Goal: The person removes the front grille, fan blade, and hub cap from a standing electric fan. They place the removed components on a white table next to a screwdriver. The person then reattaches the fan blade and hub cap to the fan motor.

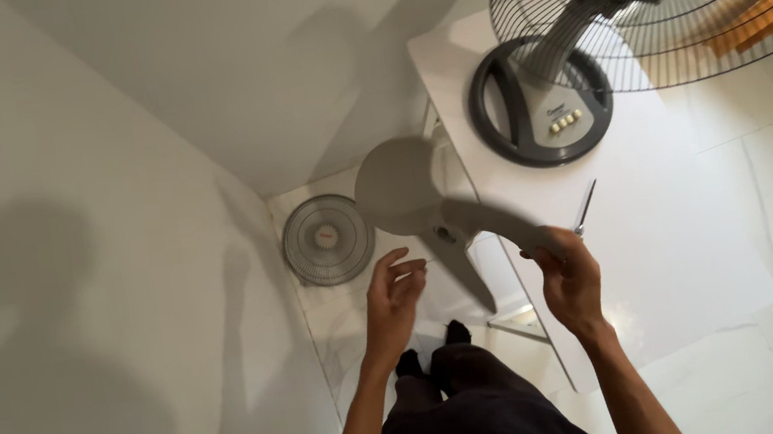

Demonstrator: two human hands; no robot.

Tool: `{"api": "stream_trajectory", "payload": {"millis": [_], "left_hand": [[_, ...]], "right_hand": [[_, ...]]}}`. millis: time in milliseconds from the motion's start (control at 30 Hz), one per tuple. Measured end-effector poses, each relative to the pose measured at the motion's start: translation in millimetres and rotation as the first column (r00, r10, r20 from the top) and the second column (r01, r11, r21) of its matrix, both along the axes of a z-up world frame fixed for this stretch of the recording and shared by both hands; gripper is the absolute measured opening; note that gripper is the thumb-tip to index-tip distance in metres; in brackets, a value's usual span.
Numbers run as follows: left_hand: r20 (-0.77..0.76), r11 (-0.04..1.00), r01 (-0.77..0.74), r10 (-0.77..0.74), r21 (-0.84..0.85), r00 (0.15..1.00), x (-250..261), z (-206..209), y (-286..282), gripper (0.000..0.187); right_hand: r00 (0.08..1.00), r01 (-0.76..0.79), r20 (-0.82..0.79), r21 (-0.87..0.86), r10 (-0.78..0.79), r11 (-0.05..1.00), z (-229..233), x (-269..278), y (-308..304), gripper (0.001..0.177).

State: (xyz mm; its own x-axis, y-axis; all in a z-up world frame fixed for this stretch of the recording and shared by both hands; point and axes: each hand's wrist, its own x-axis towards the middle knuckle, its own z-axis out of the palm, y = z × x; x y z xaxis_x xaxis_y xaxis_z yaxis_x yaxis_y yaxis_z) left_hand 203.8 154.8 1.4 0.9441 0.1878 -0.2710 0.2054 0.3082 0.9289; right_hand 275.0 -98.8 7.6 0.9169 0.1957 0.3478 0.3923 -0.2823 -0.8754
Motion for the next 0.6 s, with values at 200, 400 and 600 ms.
{"api": "stream_trajectory", "payload": {"millis": [200, 400, 600], "left_hand": [[-0.002, 0.803, 0.036, -0.046, -0.594, 0.999, 27, 19, -14, 0.069], [-0.005, 0.804, 0.079, -0.102, -0.589, 0.995, 38, 23, -22, 0.058], [-0.138, 0.774, 0.018, -0.135, -0.633, 0.981, 46, 10, -30, 0.063]], "right_hand": [[0.889, 0.01, 0.429, -0.367, 0.159, 0.93, 15, 12, -25, 0.037], [0.775, -0.02, 0.574, -0.393, 0.262, 0.919, 15, 32, -36, 0.026], [0.83, -0.072, 0.466, -0.456, 0.307, 0.887, 22, 44, -42, 0.044]]}}
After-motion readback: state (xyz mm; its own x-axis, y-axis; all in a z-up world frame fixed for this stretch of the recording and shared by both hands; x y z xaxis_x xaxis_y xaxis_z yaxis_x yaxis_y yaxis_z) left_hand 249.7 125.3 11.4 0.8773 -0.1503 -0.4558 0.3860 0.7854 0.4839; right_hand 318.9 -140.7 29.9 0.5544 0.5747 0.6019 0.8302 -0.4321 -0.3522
